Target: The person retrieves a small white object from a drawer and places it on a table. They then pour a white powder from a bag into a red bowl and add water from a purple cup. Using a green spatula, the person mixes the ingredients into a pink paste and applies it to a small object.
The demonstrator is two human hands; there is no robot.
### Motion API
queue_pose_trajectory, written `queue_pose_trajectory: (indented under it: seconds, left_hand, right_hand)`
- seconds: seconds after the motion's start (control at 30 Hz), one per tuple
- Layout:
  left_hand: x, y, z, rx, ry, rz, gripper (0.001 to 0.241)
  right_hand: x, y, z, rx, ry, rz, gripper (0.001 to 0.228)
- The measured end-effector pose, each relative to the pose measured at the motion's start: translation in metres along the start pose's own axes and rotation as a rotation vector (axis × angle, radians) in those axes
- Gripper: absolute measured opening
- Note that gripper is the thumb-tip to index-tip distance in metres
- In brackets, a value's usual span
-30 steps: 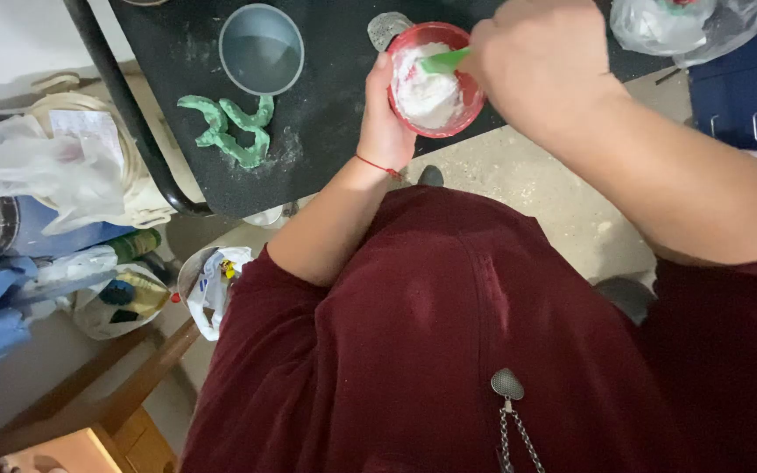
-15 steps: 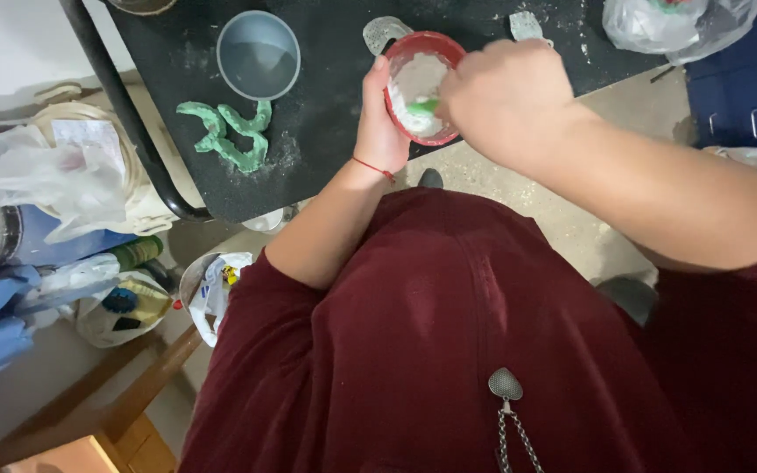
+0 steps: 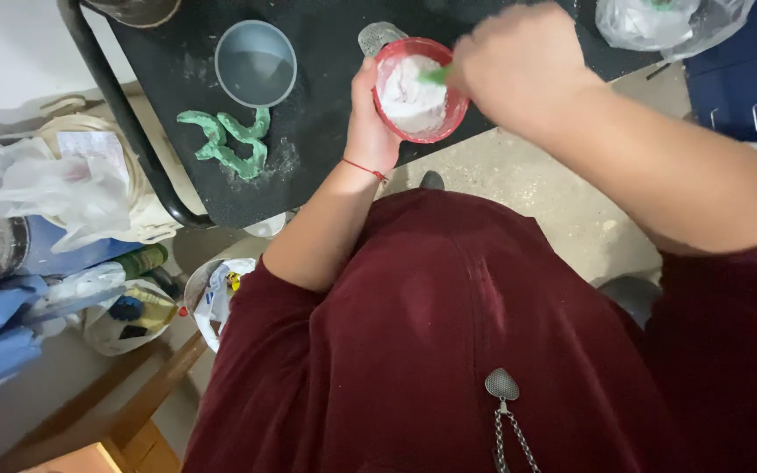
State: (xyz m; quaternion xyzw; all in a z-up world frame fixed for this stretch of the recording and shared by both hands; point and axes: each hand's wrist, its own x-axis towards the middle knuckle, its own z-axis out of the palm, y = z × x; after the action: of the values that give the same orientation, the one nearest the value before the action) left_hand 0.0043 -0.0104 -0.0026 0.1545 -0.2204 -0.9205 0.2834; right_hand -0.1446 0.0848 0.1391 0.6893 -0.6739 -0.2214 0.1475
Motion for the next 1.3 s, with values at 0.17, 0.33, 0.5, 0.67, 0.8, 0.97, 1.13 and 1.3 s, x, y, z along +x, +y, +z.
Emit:
queue_pose_trajectory:
  seconds: [0.17,0.33,0.5,0.67,0.8,0.97,1.13,1.3]
  left_hand:
    - [0.002,-0.002,-0.001,0.031,0.058,0.049,0.049]
    - [0.007,-0.002,-0.012,-0.009,0.037,-0.064,0.065]
    - [0.001,0.007,0.001,0.104,0.076,-0.067,0.058]
    - [0.003,0.013,-0.001,0.089,0.027,-0.117,0.068]
    - [0.01,0.012,-0.008,0.147,0.148,-0.106,0.062]
    - [0.007,0.008,-0.004,0.16,0.02,-0.109,0.059]
    - [0.023,-0.009,-0.038,0.023,0.105,0.132,0.062]
    - [0.021,-0.013,-0.051,0.002,0.099,0.32,0.049]
  right_hand:
    - [0.0,-0.022,-0.006,0.185,-0.084,-0.04,0.019]
    - [0.005,0.007,0.018,0.028,0.134,-0.053,0.02]
    - [0.005,-0.018,-0.006,0.099,-0.055,-0.108,0.013]
    - [0.017,0.006,-0.005,0.119,-0.102,-0.016,0.039]
    - [0.001,-0.01,-0.007,0.132,-0.062,-0.144,0.013]
    - [0.026,-0.005,0.002,0.129,-0.249,-0.127,0.011]
    - [0.027,0.0,-0.004,0.551,-0.556,0.338,0.064]
    - [0.041,0.002,-0.034,1.252,-0.783,0.49,0.042]
